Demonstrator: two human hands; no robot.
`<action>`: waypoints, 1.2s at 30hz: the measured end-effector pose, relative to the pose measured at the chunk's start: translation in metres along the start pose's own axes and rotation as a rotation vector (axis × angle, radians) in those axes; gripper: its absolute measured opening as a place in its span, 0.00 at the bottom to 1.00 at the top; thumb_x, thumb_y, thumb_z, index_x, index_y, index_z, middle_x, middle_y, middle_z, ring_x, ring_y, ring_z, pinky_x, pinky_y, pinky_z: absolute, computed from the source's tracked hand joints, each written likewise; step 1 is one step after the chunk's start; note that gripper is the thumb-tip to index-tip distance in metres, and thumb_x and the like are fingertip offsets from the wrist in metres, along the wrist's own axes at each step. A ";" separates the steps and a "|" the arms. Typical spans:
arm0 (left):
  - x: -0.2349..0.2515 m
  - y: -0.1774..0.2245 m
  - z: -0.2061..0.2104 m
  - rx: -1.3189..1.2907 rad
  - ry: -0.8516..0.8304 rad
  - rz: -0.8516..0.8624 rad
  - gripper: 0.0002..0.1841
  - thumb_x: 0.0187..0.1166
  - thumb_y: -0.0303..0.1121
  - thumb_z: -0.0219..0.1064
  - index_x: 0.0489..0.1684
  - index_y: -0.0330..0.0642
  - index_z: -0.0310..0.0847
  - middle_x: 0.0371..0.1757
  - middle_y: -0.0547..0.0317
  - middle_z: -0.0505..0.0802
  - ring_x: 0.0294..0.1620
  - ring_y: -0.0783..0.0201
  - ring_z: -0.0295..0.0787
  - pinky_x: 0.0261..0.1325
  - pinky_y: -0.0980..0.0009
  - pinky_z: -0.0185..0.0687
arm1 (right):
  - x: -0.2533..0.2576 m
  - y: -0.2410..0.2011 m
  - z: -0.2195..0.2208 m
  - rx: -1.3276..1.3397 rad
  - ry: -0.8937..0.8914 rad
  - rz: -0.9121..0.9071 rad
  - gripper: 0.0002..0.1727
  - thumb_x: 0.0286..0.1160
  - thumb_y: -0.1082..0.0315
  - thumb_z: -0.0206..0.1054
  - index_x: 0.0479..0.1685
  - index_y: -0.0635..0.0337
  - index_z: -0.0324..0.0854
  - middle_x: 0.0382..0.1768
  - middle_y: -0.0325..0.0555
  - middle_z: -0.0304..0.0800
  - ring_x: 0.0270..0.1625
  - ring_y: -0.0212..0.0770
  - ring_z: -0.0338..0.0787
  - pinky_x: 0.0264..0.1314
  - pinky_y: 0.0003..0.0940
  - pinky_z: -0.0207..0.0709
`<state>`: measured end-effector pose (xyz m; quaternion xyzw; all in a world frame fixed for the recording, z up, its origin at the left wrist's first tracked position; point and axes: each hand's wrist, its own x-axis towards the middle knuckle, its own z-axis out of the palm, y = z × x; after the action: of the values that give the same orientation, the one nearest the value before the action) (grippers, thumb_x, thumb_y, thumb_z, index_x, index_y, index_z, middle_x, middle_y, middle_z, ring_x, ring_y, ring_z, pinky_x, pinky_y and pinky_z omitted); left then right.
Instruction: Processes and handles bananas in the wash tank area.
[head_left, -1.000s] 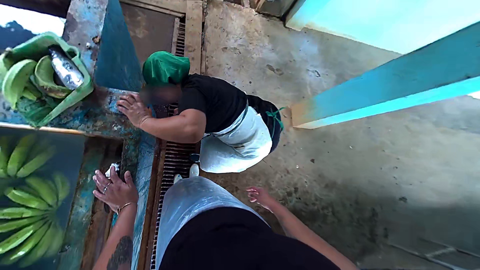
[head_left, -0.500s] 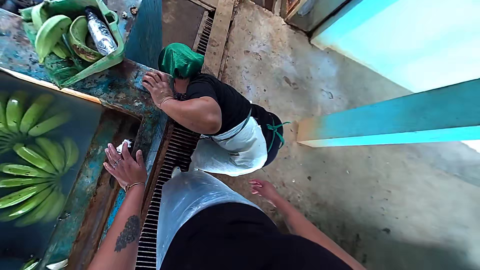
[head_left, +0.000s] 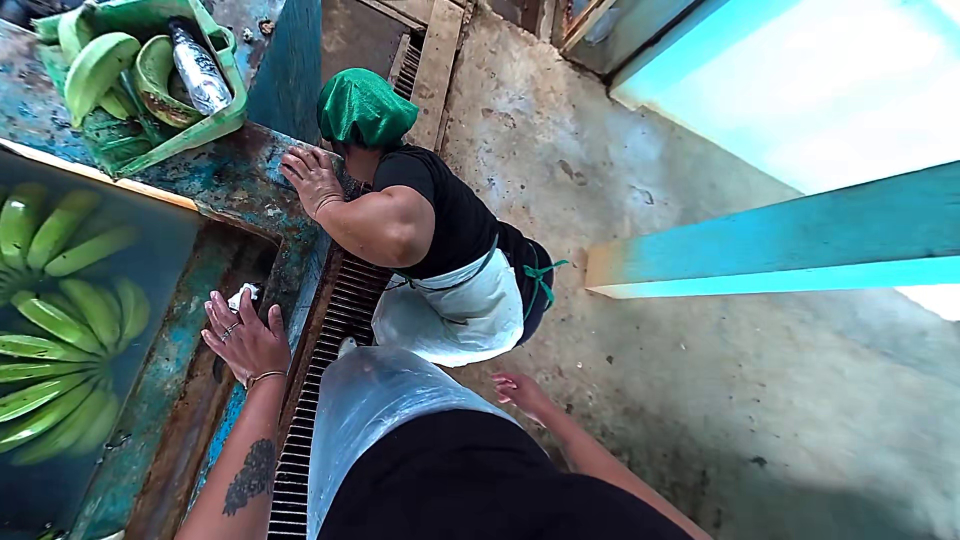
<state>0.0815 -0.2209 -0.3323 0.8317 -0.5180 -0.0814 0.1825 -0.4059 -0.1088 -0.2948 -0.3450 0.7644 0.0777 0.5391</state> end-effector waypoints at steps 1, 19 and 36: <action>0.000 0.000 0.000 0.000 0.004 0.002 0.38 0.85 0.64 0.38 0.85 0.49 0.70 0.92 0.35 0.61 0.94 0.36 0.50 0.89 0.34 0.39 | 0.000 0.000 0.000 0.000 0.000 0.003 0.21 0.88 0.73 0.59 0.77 0.68 0.74 0.72 0.68 0.80 0.63 0.57 0.91 0.68 0.49 0.83; 0.002 0.002 -0.003 0.026 -0.032 -0.009 0.37 0.86 0.61 0.40 0.85 0.47 0.69 0.92 0.35 0.61 0.94 0.36 0.50 0.89 0.33 0.39 | 0.001 -0.014 -0.005 -0.017 0.003 0.009 0.21 0.88 0.72 0.59 0.78 0.67 0.74 0.73 0.66 0.81 0.63 0.55 0.91 0.69 0.48 0.83; 0.002 -0.001 0.005 0.031 0.066 0.050 0.40 0.84 0.65 0.36 0.82 0.46 0.73 0.88 0.31 0.67 0.91 0.32 0.56 0.85 0.30 0.46 | 0.012 -0.010 0.004 0.063 -0.011 0.004 0.22 0.87 0.74 0.59 0.77 0.69 0.74 0.70 0.67 0.82 0.64 0.58 0.89 0.71 0.50 0.80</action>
<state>0.0812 -0.2234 -0.3372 0.8234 -0.5337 -0.0413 0.1885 -0.3989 -0.1195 -0.3046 -0.3256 0.7643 0.0565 0.5538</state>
